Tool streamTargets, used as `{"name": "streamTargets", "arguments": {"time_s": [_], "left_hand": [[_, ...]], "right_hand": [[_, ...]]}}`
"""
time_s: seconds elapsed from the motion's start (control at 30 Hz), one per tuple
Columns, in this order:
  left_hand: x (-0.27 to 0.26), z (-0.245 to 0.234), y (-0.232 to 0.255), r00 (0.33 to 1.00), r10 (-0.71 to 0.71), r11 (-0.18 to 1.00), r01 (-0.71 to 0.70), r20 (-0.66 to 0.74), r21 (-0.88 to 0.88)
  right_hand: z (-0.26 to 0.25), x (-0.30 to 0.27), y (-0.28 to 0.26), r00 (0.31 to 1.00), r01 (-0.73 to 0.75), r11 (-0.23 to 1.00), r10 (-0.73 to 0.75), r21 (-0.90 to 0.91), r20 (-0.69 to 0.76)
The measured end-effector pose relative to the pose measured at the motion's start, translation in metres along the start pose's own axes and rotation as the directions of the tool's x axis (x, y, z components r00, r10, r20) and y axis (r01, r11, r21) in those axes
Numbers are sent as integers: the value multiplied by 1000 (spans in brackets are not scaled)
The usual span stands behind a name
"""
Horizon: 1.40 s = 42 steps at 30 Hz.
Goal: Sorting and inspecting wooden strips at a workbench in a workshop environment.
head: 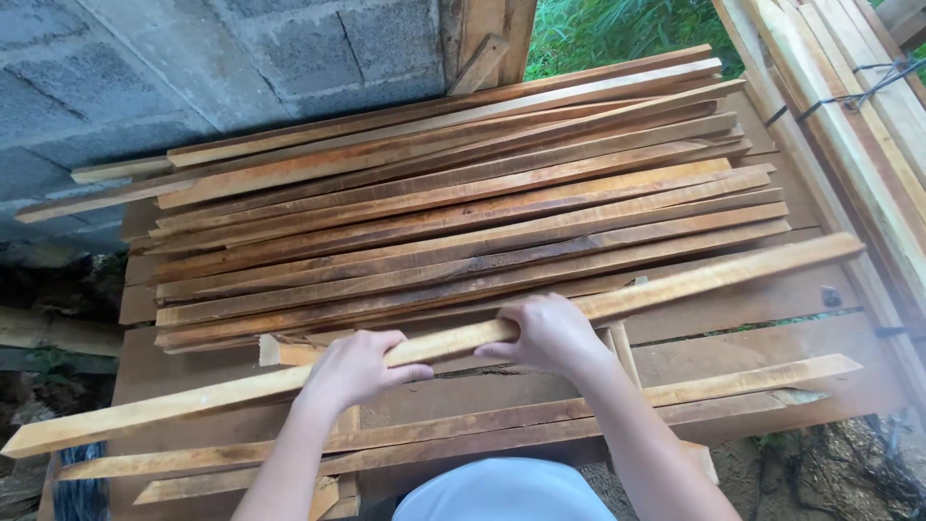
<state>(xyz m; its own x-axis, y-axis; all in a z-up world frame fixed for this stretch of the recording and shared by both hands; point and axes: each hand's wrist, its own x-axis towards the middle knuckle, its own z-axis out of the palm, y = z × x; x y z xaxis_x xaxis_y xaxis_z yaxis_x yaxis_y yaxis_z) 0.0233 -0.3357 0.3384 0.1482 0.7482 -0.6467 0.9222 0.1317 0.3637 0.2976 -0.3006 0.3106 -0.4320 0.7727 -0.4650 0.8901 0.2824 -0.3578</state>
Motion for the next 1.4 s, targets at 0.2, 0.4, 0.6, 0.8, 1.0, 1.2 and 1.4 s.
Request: {"name": "streamTargets", "arguments": {"time_s": [0.2, 0.4, 0.6, 0.8, 1.0, 1.2, 1.4], "left_hand": [[-4, 32, -12, 995, -3, 999, -1, 96, 42], [52, 81, -53, 996, 84, 996, -82, -42, 44], [98, 123, -81, 960, 215, 969, -187, -179, 162], [158, 193, -114, 979, 123, 980, -93, -162, 177], [174, 218, -115, 984, 54, 986, -26, -167, 164], [182, 243, -117, 950, 126, 970, -58, -287, 236], [122, 270, -70, 931, 296, 951, -265, -214, 161]], "right_hand": [[28, -21, 1, 986, -119, 988, 107, 94, 126], [99, 27, 43, 998, 14, 988, -4, 153, -62], [140, 61, 63, 968, 98, 987, -65, 127, -244], [196, 90, 84, 983, 61, 982, -28, 179, -183], [224, 110, 91, 996, -22, 993, 31, 113, -78], [222, 128, 71, 1000, -12, 994, 9, 107, 30], [238, 128, 66, 999, 13, 998, -15, 57, 38]]}}
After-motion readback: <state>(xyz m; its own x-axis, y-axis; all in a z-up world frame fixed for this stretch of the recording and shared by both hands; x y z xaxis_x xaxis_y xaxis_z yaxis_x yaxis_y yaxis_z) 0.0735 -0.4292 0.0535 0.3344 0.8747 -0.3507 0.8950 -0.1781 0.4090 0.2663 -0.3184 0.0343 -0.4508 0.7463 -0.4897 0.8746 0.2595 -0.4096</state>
